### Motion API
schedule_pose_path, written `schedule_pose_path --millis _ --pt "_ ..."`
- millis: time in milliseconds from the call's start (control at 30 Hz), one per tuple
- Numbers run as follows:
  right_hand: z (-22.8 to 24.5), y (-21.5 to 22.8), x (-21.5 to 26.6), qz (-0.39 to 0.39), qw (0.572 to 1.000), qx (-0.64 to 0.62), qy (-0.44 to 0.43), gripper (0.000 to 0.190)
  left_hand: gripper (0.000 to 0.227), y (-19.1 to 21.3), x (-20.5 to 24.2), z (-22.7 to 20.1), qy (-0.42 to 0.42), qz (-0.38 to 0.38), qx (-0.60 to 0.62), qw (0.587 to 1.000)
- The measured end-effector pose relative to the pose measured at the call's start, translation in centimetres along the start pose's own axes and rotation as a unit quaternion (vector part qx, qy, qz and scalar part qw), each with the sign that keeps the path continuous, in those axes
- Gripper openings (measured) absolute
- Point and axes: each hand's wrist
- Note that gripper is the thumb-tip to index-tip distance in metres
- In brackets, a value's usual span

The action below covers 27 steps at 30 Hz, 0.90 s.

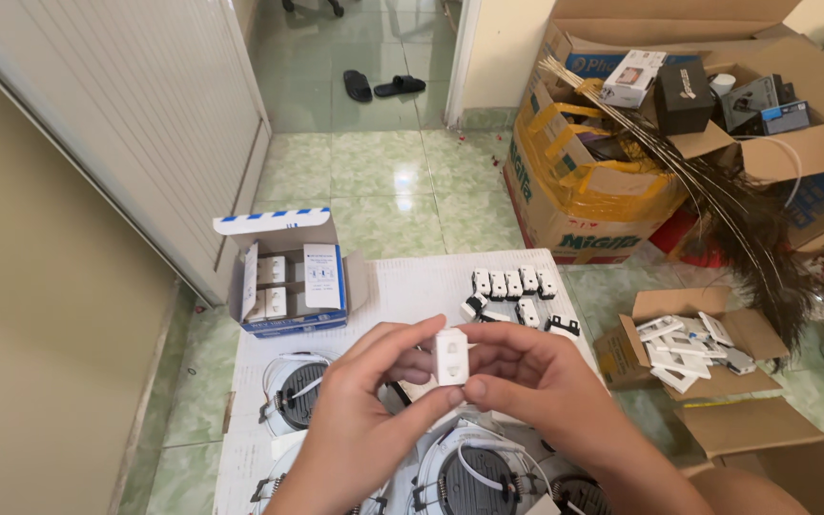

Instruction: The person handles and organizes small white electrical switches, taking them from a small box and placing them on a flat surface among other organized components.

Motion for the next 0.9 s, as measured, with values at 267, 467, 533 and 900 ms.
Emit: schedule_pose_path --millis 267,467,533,900 --pt "-1.0 -0.9 -0.4 -0.006 1.000 0.017 -0.012 0.066 0.061 0.5 0.1 1.4 0.013 -0.006 -0.002 1.000" --pt "-1.4 -1.5 -0.4 -0.023 1.000 0.012 -0.011 0.060 0.057 0.6 0.1 0.9 0.012 0.006 -0.005 1.000" --pt "-1.3 -1.6 -0.3 -0.027 0.999 0.006 -0.017 0.061 0.057 0.7 0.1 0.7 0.015 0.011 -0.011 1.000" --pt "-1.4 -1.3 0.2 -0.029 0.994 0.026 0.098 0.054 0.053 0.3 0.1 0.8 0.043 0.008 0.025 0.999"
Point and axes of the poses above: each hand's wrist, its own x-axis away from the middle knuckle, its own y-axis out of the back of the hand, z = x × y, and after that the axes turned 9 degrees about -z, right-handed
